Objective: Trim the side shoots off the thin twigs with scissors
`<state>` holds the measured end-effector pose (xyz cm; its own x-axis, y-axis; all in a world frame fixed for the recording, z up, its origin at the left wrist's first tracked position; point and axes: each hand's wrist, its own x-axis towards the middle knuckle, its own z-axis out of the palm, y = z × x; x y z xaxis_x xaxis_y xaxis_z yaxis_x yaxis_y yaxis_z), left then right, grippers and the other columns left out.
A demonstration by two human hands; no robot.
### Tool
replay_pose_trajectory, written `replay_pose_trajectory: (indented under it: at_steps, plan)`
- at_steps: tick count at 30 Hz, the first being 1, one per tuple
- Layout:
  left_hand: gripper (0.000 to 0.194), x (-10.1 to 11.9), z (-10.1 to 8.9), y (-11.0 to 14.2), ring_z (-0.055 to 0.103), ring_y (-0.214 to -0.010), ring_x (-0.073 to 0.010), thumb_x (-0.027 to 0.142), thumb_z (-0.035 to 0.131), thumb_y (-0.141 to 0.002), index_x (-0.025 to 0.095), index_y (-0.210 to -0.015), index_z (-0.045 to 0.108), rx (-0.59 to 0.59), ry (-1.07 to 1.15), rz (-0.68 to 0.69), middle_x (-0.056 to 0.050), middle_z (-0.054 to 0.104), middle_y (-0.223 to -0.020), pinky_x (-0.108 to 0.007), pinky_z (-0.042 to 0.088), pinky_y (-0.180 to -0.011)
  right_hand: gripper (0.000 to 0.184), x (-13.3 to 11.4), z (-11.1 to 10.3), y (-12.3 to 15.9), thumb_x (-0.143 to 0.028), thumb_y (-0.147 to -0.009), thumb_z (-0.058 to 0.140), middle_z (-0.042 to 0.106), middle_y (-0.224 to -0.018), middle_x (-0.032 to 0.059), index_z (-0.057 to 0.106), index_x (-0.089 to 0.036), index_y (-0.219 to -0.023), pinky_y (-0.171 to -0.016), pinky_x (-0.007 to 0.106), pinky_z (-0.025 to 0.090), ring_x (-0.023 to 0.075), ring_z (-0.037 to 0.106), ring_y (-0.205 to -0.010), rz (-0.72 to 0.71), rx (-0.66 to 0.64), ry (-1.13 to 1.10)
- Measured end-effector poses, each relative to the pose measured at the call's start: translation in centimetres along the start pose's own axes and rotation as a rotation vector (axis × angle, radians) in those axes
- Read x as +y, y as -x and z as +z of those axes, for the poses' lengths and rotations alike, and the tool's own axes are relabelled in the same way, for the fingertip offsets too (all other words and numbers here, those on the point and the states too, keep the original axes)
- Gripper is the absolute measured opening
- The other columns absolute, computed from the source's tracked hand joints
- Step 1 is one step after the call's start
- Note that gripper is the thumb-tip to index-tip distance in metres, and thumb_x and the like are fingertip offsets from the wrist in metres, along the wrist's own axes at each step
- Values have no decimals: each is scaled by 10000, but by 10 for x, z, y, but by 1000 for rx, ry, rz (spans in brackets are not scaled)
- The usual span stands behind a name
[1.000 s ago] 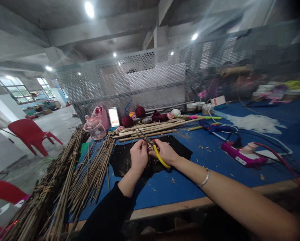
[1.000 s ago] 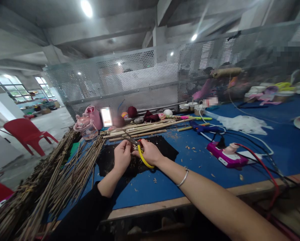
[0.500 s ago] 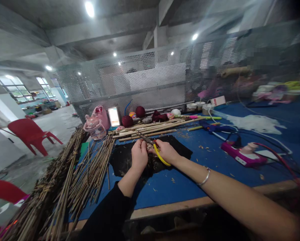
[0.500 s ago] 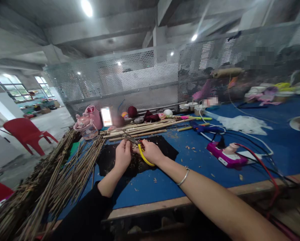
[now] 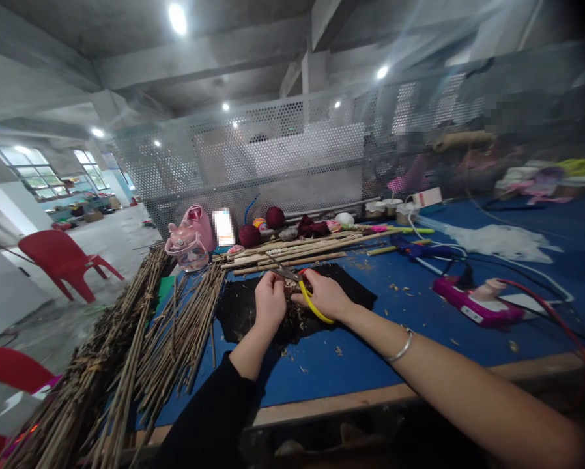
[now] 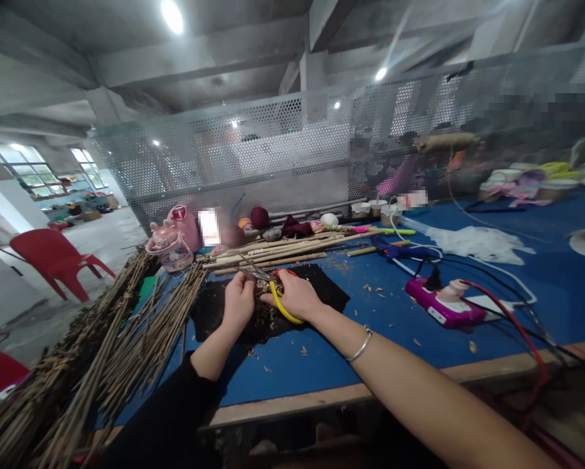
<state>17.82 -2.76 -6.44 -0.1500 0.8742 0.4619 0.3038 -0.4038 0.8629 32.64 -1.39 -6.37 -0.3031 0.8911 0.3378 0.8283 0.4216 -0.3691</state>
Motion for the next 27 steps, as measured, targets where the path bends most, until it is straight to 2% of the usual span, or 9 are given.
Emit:
replay_pose_trajectory:
  at_steps: [4, 8, 13, 20, 27]
  plan:
    - [173, 1, -2, 2, 525, -635, -116, 234, 408, -809, 157, -753, 552, -24, -104, 70, -7, 569, -685, -212, 415, -606, 367, -1, 0, 0, -459, -703, 576, 560, -868, 47, 449, -189, -916, -608, 231, 315, 179, 534, -783, -20, -7, -26]
    - [181, 5, -3, 3, 531, -648, -123, 219, 415, -808, 154, -767, 578, -2, -198, 139, -17, 579, -684, -220, 419, -628, 361, -2, 1, 0, -440, -704, 578, 545, -864, 52, 447, -176, -912, -650, 246, 326, 181, 513, -805, -85, 18, -52]
    - [189, 8, -4, 4, 562, -712, -137, 196, 416, -807, 151, -797, 600, 22, -223, 194, -40, 621, -747, -235, 431, -685, 347, -2, -1, 1, -452, -718, 563, 563, -780, 29, 453, -185, -910, -571, 222, 296, 156, 521, -687, -42, -21, -86]
    - [193, 3, -5, 2, 577, -740, -144, 195, 419, -804, 150, -737, 594, 50, -233, 191, -57, 630, -780, -239, 442, -687, 342, -5, -2, 1, -495, -703, 560, 573, -706, 22, 475, -190, -834, -506, 212, 253, 139, 515, -597, 12, -22, -82]
    - [186, 2, -3, 4, 571, -683, -129, 186, 417, -800, 150, -773, 598, 24, -200, 163, -41, 623, -750, -229, 440, -660, 371, -3, -1, 2, -520, -706, 546, 581, -730, 26, 467, -196, -869, -533, 220, 259, 156, 536, -644, -1, -16, -32]
